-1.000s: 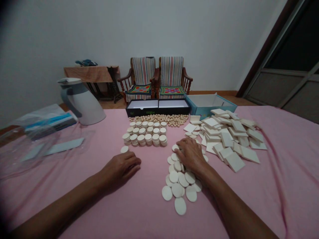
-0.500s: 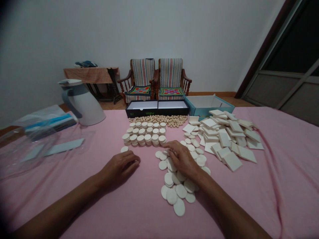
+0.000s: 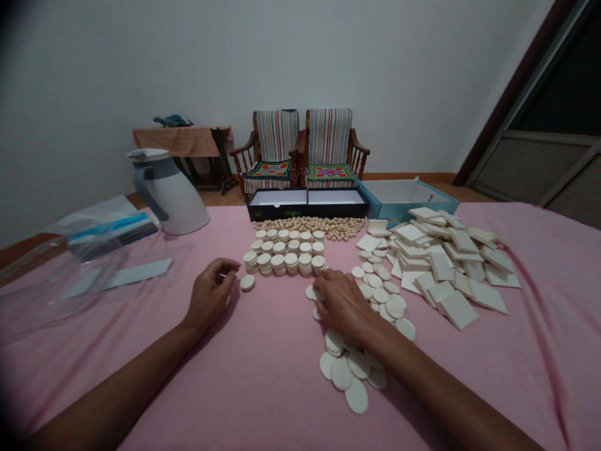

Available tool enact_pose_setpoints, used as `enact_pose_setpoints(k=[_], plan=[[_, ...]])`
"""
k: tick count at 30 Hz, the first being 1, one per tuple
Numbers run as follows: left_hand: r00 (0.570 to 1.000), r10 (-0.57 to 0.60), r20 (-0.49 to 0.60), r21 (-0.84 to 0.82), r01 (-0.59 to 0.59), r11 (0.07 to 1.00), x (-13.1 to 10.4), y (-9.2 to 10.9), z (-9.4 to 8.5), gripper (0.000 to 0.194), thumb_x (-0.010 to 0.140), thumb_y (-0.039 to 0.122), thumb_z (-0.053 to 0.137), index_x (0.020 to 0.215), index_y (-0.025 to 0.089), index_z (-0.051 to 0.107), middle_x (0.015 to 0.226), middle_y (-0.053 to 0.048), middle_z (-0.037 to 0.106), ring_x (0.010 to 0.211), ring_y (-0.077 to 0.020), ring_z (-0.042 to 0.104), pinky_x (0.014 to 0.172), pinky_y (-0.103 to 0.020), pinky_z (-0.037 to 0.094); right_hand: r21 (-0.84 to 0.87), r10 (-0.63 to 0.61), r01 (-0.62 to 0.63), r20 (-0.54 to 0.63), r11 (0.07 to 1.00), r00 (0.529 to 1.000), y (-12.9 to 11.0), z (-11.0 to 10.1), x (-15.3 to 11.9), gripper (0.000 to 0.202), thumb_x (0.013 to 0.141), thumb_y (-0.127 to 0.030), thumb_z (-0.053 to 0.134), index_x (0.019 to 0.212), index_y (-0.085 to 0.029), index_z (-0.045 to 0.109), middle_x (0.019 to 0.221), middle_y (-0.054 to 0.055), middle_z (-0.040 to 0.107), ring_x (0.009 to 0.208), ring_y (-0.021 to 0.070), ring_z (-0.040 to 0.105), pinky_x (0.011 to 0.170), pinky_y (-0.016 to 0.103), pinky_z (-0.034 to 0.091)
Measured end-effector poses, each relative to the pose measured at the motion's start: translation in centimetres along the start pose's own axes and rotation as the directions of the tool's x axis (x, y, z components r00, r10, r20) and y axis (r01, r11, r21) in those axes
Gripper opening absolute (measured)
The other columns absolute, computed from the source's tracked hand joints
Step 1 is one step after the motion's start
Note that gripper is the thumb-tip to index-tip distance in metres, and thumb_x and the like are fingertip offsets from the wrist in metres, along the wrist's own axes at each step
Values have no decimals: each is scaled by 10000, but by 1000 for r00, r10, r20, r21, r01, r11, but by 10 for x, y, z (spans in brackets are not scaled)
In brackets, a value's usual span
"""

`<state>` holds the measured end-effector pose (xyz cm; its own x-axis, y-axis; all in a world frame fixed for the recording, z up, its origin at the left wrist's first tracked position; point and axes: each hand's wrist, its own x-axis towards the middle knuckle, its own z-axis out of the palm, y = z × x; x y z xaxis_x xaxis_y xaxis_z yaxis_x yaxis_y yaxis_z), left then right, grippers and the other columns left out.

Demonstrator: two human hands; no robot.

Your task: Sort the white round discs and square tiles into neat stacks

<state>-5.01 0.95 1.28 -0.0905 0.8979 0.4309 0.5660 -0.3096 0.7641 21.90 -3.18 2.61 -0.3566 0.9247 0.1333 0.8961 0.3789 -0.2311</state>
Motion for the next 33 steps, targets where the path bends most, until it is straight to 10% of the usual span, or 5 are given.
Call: enact_pose_setpoints(k=[10,20,28,33], plan=[[946,-319,47,-469,303,830,5,-20,9,193,592,155,519,778,157,569,731,-2,584,562,-100,519,469,-194,375,162,-176,208,-188,965,966,-53,-4,32,290,768,-155,516,1052,-159,573,946,79,558,850,190,497,746,294,381],[928,-370,37,-597,318,737,10,-24,5,239,548,144,478,776,150,552,687,17,560,470,-67,478,436,-191,354,97,-260,276,-149,956,954,-101,26,83,204,816,-175,504,1013,-143,545,989,113,564,908,215,481,793,336,383],[923,-381,52,-604,333,724,9,-24,7,232,540,127,481,753,145,571,682,12,575,486,-69,490,432,-184,346,156,-224,272,-267,950,937,-66,-2,59,155,841,-138,463,945,-151,577,907,78,572,859,180,509,760,290,388],[919,-391,41,-603,335,724,10,-24,9,242,539,128,485,759,146,585,693,7,584,507,-73,500,436,-180,348,71,-78,81,-33,994,996,-27,-23,30,151,775,-103,530,876,-182,610,857,56,611,770,168,552,660,263,372]])
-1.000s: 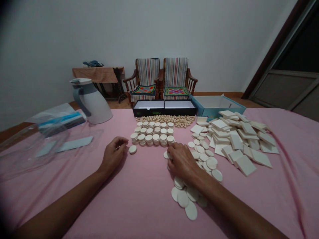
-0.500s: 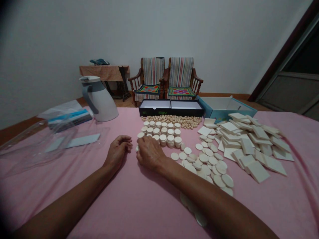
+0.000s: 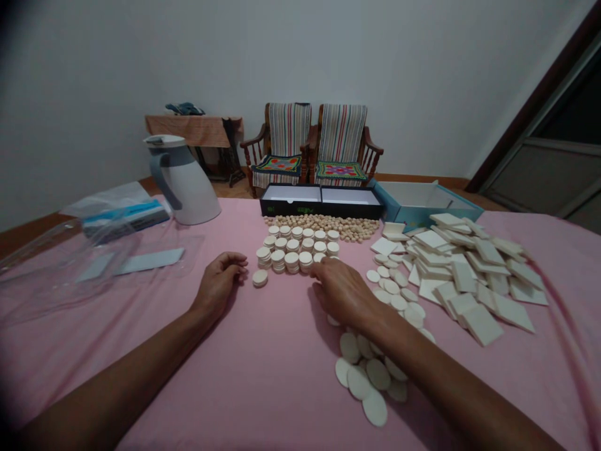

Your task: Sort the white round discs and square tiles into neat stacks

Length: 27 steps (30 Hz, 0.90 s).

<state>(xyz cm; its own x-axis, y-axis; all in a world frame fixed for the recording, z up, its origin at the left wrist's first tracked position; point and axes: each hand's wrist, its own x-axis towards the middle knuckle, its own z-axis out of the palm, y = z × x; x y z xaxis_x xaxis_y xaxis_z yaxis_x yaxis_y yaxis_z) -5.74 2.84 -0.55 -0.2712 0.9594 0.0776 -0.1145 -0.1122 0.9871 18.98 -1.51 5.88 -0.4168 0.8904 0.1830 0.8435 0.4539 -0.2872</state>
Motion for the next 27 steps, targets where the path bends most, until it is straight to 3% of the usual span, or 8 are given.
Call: enact_pose_setpoints(k=[4,10,18,22,27], plan=[[1000,-3,0,4,3,1000,-1,2,0,243,535,130,500,758,144,596,706,-4,594,536,-83,518,443,-177,362,-124,63,-47,126,991,990,12,5,-14,172,715,-40,535,773,-182,614,889,81,633,829,211,580,654,282,369],[1000,-2,2,9,2,1000,-1,4,0,214,540,145,538,746,143,597,692,-9,601,527,-86,519,435,-177,363,-148,4,7,75,989,997,21,25,-12,181,698,-38,525,758,-183,614,936,98,622,843,231,554,650,299,355],[1000,-9,6,-7,9,1000,0,2,0,205,542,151,555,742,140,598,684,-7,608,505,-75,514,437,-176,364,-203,-59,80,105,976,993,24,24,-12,196,694,-51,535,787,-200,623,915,85,608,801,224,527,634,315,317],[1000,-9,6,-23,9,1000,0,0,0,201,545,166,558,741,145,591,679,-3,604,494,-73,507,440,-181,360,-139,-46,55,71,989,996,8,19,-8,147,756,-143,537,880,-178,608,898,89,594,810,205,520,677,305,352],[1000,-15,10,-27,16,1000,-1,3,0,193,549,172,569,738,142,587,662,5,598,486,-67,495,443,-181,352,-74,-86,82,-42,994,995,-34,17,10,223,776,-250,543,975,-155,577,917,95,573,838,207,507,706,301,375]])
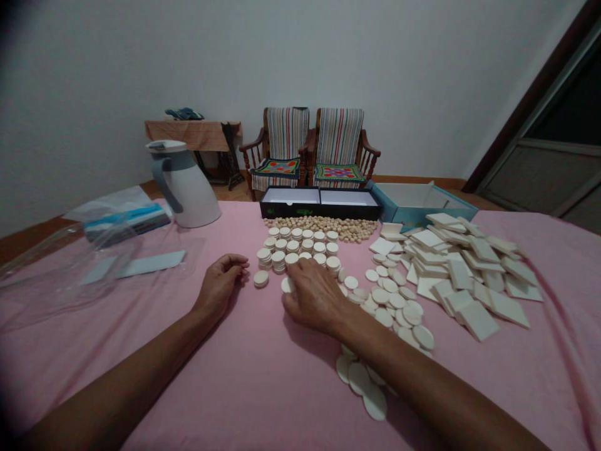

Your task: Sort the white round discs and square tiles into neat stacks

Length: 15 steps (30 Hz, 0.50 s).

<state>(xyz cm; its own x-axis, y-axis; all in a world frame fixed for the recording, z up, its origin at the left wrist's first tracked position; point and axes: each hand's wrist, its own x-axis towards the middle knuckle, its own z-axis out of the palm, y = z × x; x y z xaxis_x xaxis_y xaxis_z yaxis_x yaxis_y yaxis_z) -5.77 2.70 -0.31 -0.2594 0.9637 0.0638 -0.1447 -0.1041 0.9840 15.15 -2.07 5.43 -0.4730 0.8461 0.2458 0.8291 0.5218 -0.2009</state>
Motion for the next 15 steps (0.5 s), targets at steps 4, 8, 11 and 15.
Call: enact_pose_setpoints(k=[4,8,11,15], plan=[[1000,1,7,-7,-1,1000,-1,1,-1,192,557,168,569,747,144,580,662,13,595,492,-65,499,449,-180,357,-67,-2,-1,-36,998,999,-23,11,25,203,790,-311,534,895,-148,593,905,114,593,823,228,524,703,322,379],[1000,3,14,-10,-3,1000,0,-1,-1,198,561,160,559,758,145,579,662,17,599,480,-64,496,437,-180,347,-117,-14,8,-47,993,999,-31,23,45,255,817,-356,522,903,-132,607,915,136,612,838,243,541,724,339,388],[1000,-1,14,-13,1,1000,0,-2,-1,193,564,162,556,755,145,577,661,18,598,466,-61,488,433,-181,347,-136,-17,12,-41,991,999,-34,26,52,259,823,-360,526,901,-131,618,918,140,620,854,249,547,731,340,389],[1000,-3,10,-13,3,1000,0,0,-1,186,566,165,566,749,144,582,662,15,601,471,-61,490,440,-181,356,-108,0,-10,-90,994,996,-32,16,47,285,841,-401,514,887,-139,616,904,129,620,833,241,547,702,330,380]])
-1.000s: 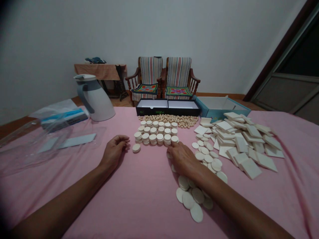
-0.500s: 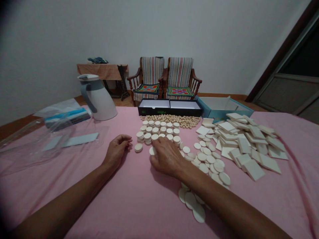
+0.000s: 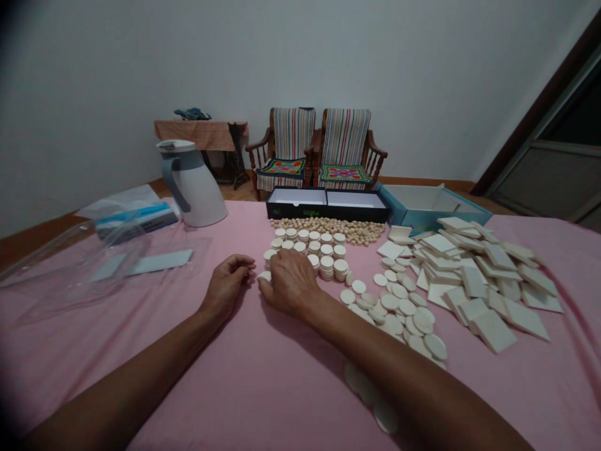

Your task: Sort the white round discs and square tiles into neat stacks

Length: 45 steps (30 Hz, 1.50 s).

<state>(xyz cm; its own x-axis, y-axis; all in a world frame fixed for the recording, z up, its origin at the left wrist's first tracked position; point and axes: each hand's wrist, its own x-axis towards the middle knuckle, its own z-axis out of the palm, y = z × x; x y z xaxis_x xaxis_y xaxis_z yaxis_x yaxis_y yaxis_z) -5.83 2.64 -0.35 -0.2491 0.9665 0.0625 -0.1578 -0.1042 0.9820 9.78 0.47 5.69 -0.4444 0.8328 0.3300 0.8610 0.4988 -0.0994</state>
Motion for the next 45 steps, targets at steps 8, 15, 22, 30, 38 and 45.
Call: enact_pose_setpoints(k=[8,15,22,30,38,45], plan=[[1000,-4,-14,11,5,1000,1,-1,2,190,560,160,558,746,142,592,646,15,600,460,-58,479,433,-176,342,37,140,-153,239,988,961,61,-32,-43,123,816,-197,507,841,-181,627,815,64,636,741,172,556,616,259,332],[1000,-5,-10,18,5,1000,0,1,2,190,559,164,570,747,143,592,637,18,590,472,-63,487,443,-178,349,66,53,-91,441,994,896,83,-44,-79,204,752,-108,530,900,-182,649,967,81,632,867,189,571,690,258,355],[1000,-12,-8,45,13,999,-1,3,2,193,562,166,557,752,140,585,648,17,590,477,-64,487,449,-185,352,78,-57,26,432,997,900,73,-36,-93,242,745,-72,477,886,-197,628,902,60,602,818,190,528,705,300,328],[1000,-16,16,89,14,996,-2,3,2,195,573,184,558,763,145,574,643,26,583,476,-65,466,467,-195,341,153,18,-61,267,986,963,53,-11,-78,168,774,-180,522,932,-144,565,953,86,546,827,175,501,691,276,344],[907,-74,414,435,-126,891,1,28,-11,389,540,128,587,928,144,619,819,-26,610,700,-132,544,591,-232,417,267,-121,37,305,963,945,59,1,-72,157,809,-110,487,879,-181,608,904,45,533,781,141,491,635,252,315],[828,-163,537,600,-238,764,8,28,-18,412,593,232,659,993,136,645,757,-9,606,649,-135,541,571,-237,409,239,-58,-7,267,971,962,58,1,-72,175,754,-72,494,862,-171,590,907,53,531,760,144,484,621,259,300]])
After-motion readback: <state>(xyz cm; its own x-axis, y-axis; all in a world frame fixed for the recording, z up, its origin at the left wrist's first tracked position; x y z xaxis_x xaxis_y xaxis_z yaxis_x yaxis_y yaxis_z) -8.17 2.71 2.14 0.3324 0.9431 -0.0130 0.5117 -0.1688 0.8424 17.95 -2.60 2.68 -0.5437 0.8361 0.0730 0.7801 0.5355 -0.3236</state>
